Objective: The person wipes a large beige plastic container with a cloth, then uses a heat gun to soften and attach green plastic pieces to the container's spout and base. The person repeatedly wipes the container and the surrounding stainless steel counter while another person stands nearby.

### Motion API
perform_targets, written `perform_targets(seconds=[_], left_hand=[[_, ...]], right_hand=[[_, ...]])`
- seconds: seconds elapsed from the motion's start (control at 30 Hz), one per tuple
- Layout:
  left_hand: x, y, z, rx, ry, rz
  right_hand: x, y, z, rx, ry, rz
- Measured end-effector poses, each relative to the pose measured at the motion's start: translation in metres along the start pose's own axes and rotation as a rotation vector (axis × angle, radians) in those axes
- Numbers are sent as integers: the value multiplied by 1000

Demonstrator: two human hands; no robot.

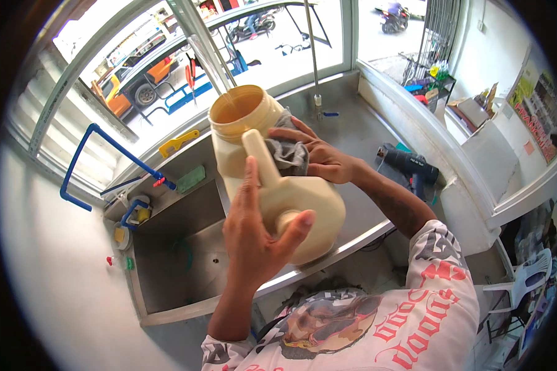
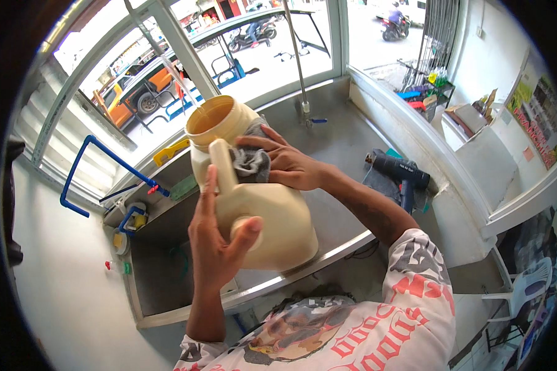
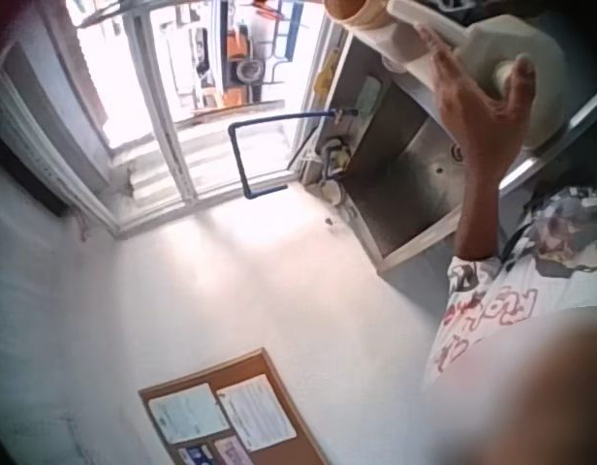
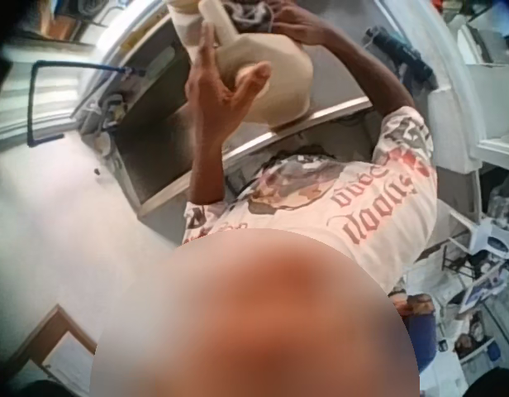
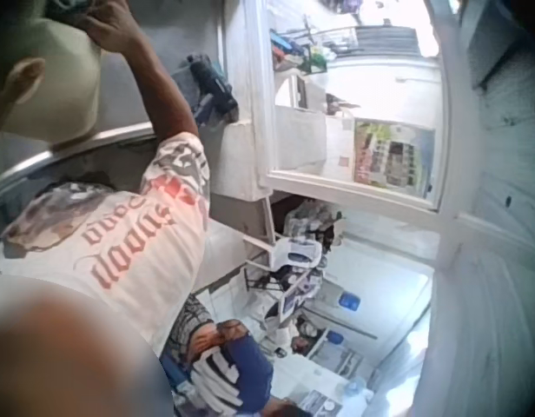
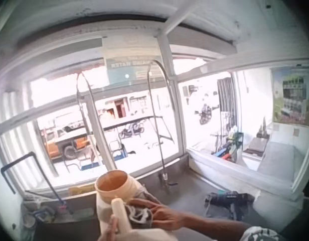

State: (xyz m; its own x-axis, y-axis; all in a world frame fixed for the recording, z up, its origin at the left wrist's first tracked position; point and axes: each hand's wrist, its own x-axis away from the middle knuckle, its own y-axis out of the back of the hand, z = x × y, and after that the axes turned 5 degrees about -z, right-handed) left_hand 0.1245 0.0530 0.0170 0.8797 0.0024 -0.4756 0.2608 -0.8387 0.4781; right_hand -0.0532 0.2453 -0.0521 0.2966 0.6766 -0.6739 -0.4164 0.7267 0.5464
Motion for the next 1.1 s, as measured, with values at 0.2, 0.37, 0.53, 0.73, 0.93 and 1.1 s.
perform_targets(seconds=[0.2,0.37,0.53,0.73,0.93,1.1], left_hand=[[-3,0,6,-122,-182,-35],[1,-5,9,-165,-244,-88],[2,-6,9,-132,-249,-118],[1,-9,11,-112,-231,-145],[6,-12,13,-117,-245,-200],[15,2,29,-10,-341,-130]], right_hand=[[-14,-12,-2,-273,-497,-286],[-36,12,-12,-247,-831,-246],[-73,9,-69,-583,-937,-450],[2,-24,-14,-620,-822,-632],[154,-183,105,-472,-719,-895],[130,-204,193,-489,-513,-970]])
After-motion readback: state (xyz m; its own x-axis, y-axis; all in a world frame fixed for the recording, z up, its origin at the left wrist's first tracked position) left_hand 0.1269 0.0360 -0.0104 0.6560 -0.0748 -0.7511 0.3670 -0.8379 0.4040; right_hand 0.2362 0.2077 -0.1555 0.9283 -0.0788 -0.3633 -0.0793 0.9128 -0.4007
